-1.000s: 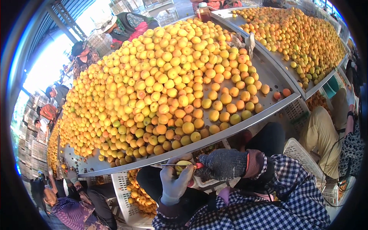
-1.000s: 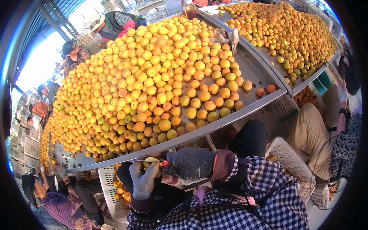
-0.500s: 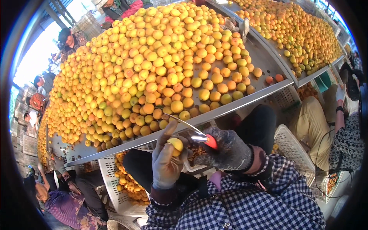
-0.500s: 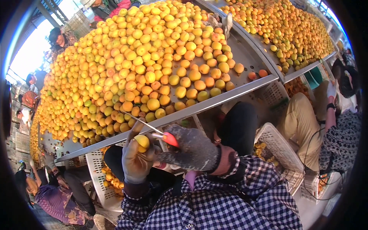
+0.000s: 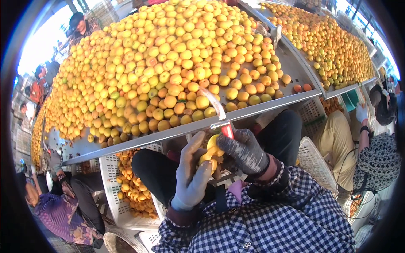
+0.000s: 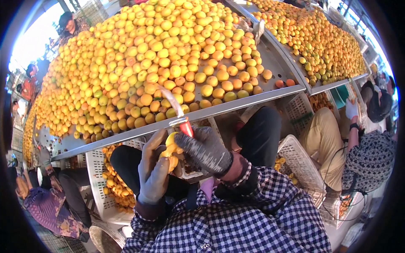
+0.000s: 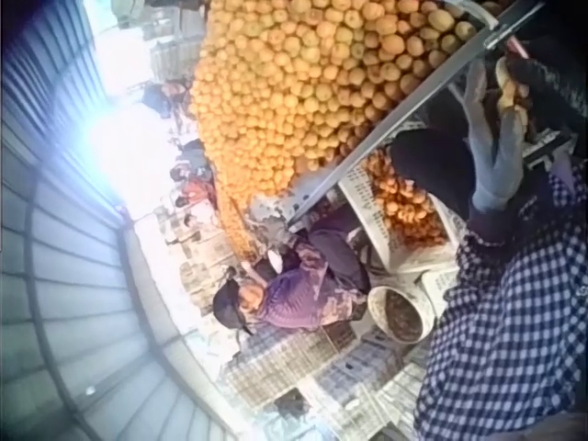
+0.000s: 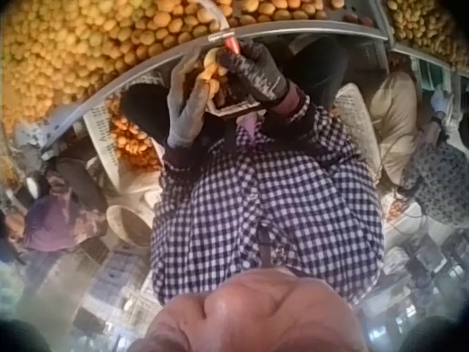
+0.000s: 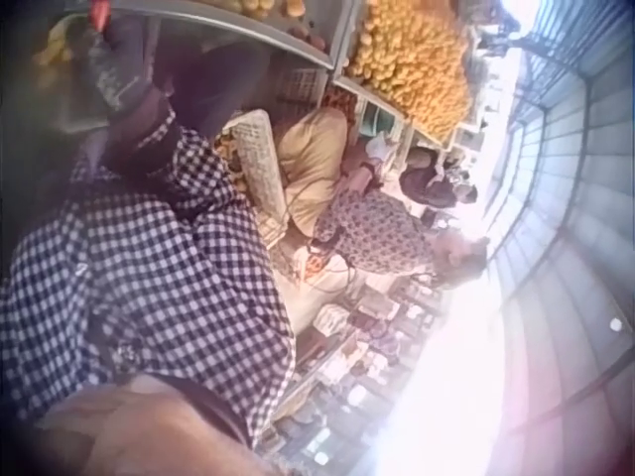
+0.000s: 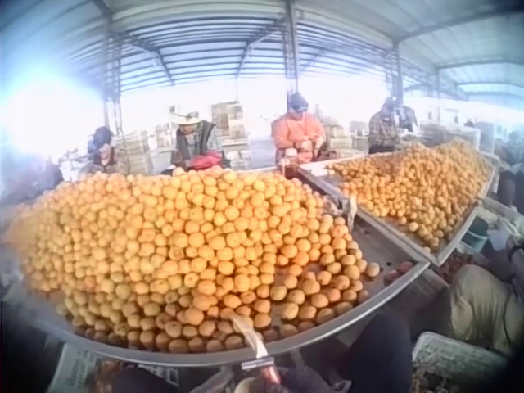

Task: The person picks up an apricot from a pile, cuts it in half using a knife, and removes the pit. They place the pitted apricot halves into a white crate and drop the pit into a separate container, repeating the process.

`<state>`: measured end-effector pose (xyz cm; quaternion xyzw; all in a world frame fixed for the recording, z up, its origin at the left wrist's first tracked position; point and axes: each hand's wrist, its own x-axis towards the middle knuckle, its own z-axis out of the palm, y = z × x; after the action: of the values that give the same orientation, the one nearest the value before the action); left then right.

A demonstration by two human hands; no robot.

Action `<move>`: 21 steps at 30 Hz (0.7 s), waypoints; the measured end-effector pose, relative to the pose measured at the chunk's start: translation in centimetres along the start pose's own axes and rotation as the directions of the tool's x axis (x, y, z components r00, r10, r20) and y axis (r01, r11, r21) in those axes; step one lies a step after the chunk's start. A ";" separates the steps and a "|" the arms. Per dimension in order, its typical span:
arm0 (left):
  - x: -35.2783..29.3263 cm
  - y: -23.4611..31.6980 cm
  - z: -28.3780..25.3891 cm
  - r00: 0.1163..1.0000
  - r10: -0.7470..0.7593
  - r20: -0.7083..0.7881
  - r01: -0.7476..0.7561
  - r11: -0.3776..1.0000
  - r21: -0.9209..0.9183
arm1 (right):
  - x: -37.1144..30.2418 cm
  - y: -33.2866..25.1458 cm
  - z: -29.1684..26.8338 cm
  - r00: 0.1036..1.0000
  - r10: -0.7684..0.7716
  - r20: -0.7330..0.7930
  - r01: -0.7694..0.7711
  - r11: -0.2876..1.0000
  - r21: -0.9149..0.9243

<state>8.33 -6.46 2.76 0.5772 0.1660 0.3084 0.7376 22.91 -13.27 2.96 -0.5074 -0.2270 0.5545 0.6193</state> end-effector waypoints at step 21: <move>-33.3 -2.7 -12.3 0.188 -0.603 -0.775 0.920 -0.168 0.354 | 2.2 2.1 -2.6 0.999 0.013 0.040 -0.006 0.986 -0.168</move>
<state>-23.50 -19.11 -6.91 0.5399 0.7259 -0.2361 0.3548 24.81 -12.49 -0.50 -0.5472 -0.2831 0.5467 0.5671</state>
